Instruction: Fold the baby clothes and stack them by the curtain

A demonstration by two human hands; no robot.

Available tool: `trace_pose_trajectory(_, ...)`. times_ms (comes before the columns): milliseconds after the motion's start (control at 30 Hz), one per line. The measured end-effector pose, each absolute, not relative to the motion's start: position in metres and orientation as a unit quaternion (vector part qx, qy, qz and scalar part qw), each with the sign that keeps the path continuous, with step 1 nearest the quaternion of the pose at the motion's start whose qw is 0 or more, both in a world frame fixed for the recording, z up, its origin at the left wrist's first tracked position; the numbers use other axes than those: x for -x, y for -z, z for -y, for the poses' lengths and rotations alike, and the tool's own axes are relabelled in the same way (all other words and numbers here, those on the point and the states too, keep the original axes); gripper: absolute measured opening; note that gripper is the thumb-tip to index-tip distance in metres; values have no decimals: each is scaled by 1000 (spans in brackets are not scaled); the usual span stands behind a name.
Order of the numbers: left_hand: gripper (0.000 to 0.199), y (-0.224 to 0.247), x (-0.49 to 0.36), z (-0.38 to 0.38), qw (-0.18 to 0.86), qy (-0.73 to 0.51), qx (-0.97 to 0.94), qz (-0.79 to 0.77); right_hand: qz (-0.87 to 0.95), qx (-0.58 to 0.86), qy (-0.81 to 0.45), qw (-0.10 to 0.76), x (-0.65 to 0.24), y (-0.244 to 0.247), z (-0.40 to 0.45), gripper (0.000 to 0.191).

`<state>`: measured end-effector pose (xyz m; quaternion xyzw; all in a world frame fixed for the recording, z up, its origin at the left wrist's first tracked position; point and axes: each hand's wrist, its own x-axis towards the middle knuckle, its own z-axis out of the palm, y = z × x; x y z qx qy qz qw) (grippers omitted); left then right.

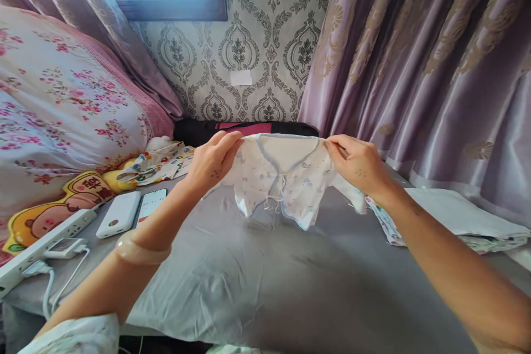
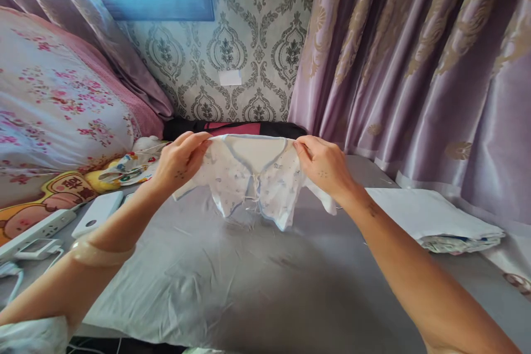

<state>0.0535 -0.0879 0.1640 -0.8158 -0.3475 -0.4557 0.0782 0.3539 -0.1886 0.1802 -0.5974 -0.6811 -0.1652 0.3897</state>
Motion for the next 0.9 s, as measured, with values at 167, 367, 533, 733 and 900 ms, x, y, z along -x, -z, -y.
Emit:
trace_pose_trajectory(167, 34, -194, -25, 109, -86, 416, 825, 373, 681, 606, -5, 412, -347, -212, 218, 37)
trace_pose_trajectory(367, 40, -151, -41, 43, -293, 246, 847, 369, 679, 616, -245, 316, -371, -171, 162, 48)
trace_pose_trajectory(533, 34, -59, -81, -14, -332, 176, 830, 412, 666, 693, -199, 189, -383, -90, 113, 41)
trace_pose_trajectory(733, 22, -2, -108, -28, -188, 133, 835, 499, 675, 730, -63, 86, -384, -25, 100, 30)
trace_pose_trajectory(900, 22, 6, -112, -29, -186, 92, 837, 506, 695, 716, -47, 48, -379, -16, 102, 29)
